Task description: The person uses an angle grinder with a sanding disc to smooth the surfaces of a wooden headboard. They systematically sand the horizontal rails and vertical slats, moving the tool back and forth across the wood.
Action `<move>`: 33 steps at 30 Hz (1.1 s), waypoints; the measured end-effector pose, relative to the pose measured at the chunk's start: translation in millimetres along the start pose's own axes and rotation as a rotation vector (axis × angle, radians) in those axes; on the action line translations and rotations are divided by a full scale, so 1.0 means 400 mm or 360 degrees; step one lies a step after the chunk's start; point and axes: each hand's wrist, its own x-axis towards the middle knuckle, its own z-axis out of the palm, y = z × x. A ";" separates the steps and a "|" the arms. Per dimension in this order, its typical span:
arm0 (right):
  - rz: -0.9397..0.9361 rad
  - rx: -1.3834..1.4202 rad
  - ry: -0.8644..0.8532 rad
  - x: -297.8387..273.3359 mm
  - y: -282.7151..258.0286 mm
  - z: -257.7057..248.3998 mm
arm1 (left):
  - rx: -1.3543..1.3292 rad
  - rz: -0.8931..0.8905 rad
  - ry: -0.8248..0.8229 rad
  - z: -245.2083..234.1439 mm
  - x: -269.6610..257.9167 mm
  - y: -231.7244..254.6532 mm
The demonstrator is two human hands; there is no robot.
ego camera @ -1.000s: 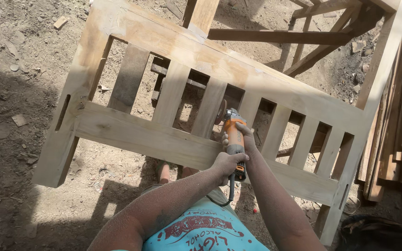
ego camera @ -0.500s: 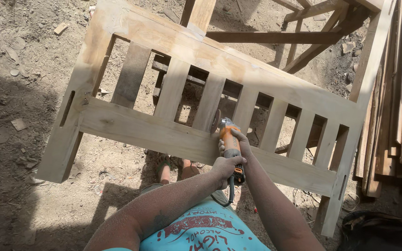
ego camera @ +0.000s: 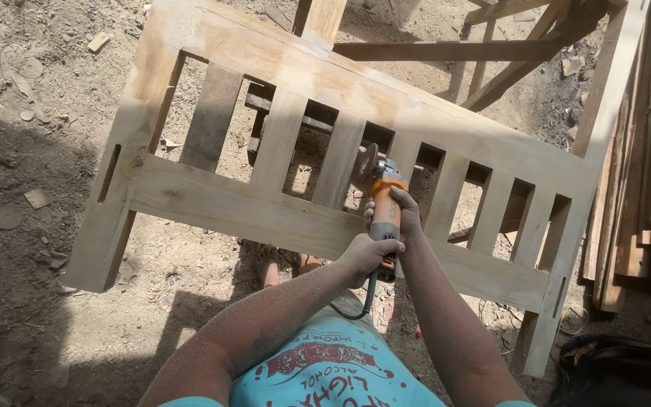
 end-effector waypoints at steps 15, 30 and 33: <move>-0.0316 -0.0149 0.0375 0.010 0.215 0.036 | 0.0801 0.0000 0.0091 -0.170 -0.165 0.013; -0.0312 -0.0220 0.0478 0.028 0.224 0.033 | 0.0854 -0.0018 0.0061 -0.207 -0.142 0.005; -0.0333 -0.0268 0.0516 0.057 0.198 0.037 | 0.0866 -0.0035 0.0094 -0.208 -0.122 0.030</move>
